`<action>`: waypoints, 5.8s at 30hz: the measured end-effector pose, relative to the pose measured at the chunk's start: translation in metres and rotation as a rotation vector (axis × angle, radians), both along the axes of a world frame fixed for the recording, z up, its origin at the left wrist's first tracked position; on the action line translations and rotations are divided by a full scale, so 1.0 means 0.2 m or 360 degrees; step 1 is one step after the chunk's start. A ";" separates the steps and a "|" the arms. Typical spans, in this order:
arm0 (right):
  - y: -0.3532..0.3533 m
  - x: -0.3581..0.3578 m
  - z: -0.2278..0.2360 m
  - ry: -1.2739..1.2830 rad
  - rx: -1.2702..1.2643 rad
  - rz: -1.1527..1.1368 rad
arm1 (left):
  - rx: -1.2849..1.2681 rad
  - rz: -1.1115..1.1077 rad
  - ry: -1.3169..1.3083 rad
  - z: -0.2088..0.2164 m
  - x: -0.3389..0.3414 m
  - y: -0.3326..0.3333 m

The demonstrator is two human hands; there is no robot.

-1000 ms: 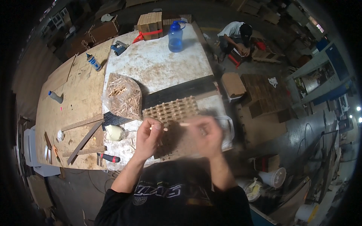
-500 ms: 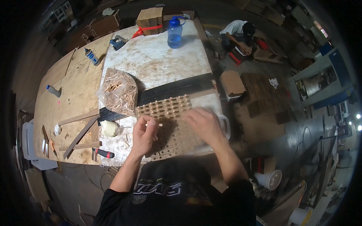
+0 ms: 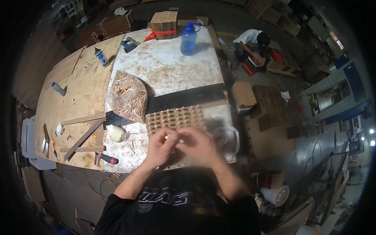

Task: The person places small wooden dowels into a grid-patterned wooden board by hand and applies glue from a plastic bag to secure them.

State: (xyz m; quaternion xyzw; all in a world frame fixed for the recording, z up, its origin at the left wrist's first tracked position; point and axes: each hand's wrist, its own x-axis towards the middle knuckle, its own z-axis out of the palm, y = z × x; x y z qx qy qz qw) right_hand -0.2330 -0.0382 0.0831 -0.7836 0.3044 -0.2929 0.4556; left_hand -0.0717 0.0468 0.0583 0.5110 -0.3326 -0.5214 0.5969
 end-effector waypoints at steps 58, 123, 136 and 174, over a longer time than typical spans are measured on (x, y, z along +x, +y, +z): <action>-0.28 -0.15 0.12 0.0883 -0.0769 0.0289 | -0.0041 -0.0039 -0.0190 -0.08 0.02 -0.04; -0.26 0.04 0.03 0.0341 -0.0550 0.0432 | -0.0265 0.0533 0.0252 -0.14 0.15 -0.04; -0.24 0.16 0.04 0.0831 -0.1160 0.0584 | -0.0397 0.0547 0.0050 -0.12 0.14 -0.04; -0.15 0.23 0.00 0.0658 -0.1229 0.0610 | -0.0257 0.0504 0.0200 -0.09 0.12 -0.01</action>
